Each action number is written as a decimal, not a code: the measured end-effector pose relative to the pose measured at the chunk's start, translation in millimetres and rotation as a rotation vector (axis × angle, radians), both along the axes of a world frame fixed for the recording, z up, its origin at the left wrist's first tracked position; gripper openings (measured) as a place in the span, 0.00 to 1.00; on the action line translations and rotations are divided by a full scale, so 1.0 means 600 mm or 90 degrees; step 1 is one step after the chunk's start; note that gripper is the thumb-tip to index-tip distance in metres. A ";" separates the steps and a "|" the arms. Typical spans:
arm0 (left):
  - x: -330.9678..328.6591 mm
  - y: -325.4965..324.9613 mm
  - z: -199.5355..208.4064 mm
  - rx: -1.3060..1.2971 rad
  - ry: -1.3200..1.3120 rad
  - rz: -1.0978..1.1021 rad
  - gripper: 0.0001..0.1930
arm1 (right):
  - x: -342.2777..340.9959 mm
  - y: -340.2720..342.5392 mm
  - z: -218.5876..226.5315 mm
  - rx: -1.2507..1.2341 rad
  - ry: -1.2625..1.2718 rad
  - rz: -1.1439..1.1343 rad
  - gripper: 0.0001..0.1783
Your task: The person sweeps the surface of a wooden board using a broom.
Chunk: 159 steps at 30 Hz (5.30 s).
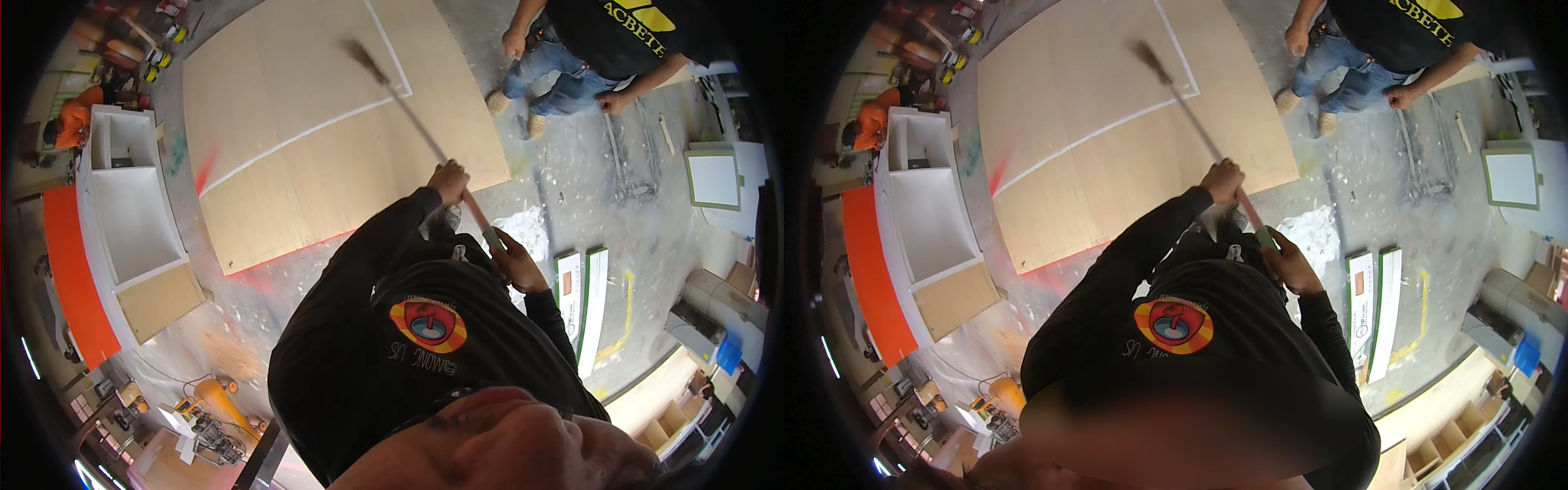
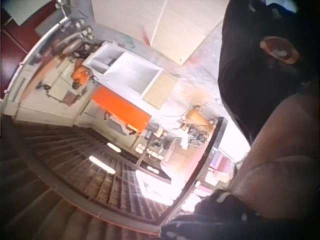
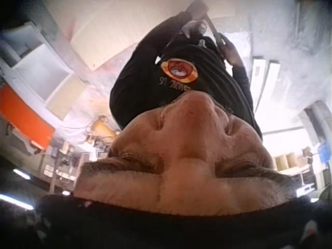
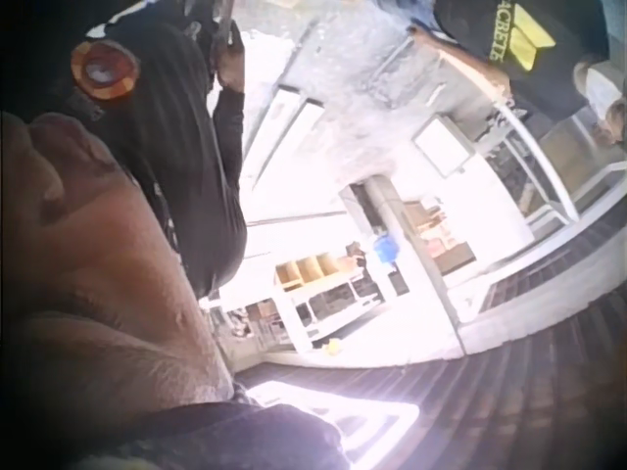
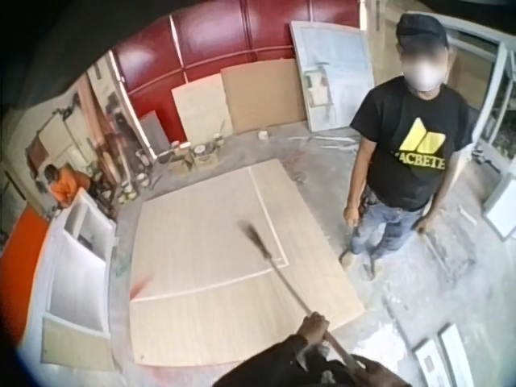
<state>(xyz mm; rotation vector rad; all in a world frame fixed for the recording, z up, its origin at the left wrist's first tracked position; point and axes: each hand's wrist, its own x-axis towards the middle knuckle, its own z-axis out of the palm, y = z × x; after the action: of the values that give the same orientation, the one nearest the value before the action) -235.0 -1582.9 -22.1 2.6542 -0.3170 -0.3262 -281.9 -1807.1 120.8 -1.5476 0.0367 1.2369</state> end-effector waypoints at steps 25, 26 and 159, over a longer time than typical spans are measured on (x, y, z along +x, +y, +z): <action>0.166 0.192 -0.023 -0.135 -0.133 0.089 0.11 | 0.246 0.220 0.041 0.028 -0.070 0.062 0.27; 0.194 0.213 -0.027 -0.155 -0.136 0.054 0.10 | 0.251 0.245 0.039 0.022 -0.088 0.054 0.29; 0.693 0.891 0.007 0.387 0.109 -0.921 0.15 | 0.250 1.219 0.070 0.174 -0.546 -1.326 0.20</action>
<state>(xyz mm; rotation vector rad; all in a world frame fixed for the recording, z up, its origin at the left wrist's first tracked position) 181.0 -1048.0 -17.9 2.3192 -2.3275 -1.1811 -132.1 -1076.0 162.9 -0.8378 0.6688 -1.0029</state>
